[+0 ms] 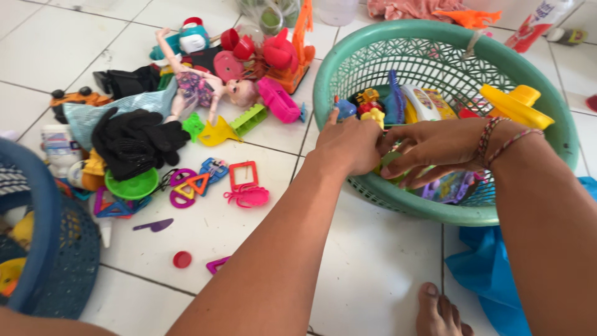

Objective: The person sorts a pile of mixed toys on a tiled floor into two plastic baskets. They pick up items such as a toy cash register, plastic hangers, a toy scale, a toy phone, plastic bags, and geometric shapes, placing them into either a blue or a green basket.

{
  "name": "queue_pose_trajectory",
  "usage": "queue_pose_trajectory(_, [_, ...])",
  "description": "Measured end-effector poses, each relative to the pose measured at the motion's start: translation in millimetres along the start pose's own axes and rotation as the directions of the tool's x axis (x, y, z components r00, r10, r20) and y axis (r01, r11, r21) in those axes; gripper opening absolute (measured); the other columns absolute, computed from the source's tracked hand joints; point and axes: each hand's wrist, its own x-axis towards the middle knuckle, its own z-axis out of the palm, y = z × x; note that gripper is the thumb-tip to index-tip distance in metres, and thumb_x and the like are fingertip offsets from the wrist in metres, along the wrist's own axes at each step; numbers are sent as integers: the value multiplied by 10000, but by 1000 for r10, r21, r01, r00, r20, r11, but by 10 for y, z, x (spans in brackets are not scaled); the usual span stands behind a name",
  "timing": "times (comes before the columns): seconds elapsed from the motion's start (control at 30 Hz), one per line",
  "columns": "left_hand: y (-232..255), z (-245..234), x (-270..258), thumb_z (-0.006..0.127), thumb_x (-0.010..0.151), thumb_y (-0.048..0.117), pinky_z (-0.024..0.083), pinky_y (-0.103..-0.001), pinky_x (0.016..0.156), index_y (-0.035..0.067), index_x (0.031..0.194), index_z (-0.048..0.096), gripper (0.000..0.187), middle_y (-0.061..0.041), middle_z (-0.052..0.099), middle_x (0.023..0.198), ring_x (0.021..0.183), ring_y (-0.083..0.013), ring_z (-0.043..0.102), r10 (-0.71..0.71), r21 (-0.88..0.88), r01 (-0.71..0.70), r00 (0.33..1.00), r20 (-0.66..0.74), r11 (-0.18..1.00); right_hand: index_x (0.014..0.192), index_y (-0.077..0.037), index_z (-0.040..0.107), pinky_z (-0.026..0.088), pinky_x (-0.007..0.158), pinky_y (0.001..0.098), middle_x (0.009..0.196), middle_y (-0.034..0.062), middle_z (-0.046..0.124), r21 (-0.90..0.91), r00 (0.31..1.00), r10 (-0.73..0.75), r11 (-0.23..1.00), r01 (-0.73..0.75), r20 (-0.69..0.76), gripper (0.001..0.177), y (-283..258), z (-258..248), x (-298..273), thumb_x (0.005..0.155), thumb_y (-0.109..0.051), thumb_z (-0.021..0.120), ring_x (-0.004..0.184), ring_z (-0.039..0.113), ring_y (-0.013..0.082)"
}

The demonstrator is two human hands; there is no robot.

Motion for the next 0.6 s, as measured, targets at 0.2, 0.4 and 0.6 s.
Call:
queue_pose_trajectory(0.2, [-219, -209, -172, 592, 874, 135, 330, -618, 1118, 198, 1082, 754, 271, -154, 768, 973, 1001, -347, 711, 4, -138, -82, 873, -488, 987, 1216, -116, 667, 532, 723, 379, 1017, 83, 682, -314, 826, -435, 889, 332, -359, 484, -213, -246, 57, 846, -412, 766, 872, 645, 219])
queue_pose_trajectory(0.4, [-951, -450, -593, 597, 887, 94, 538, -522, 826, 130, 1083, 705, 226, -149, 762, 979, 977, -370, 722, -74, -124, -35, 634, -770, 992, 1018, -50, 648, 455, 597, 275, 831, 29, 633, 168, 410, -637, 406, 898, -652, 139, -952, 34, 620, 1009, -188, 663, 676, 568, 119])
queue_pose_trajectory(0.6, [-1760, -348, -1735, 658, 853, 215, 565, -465, 895, 174, 967, 795, 182, -149, 760, 1025, 1005, -365, 714, -710, -453, 557, 441, -548, 696, 950, -91, 678, 484, 549, 265, 779, 24, 668, 502, 787, -533, 611, 612, -311, 101, -1448, 1332, 1221, 855, -118, 659, 617, 568, 109])
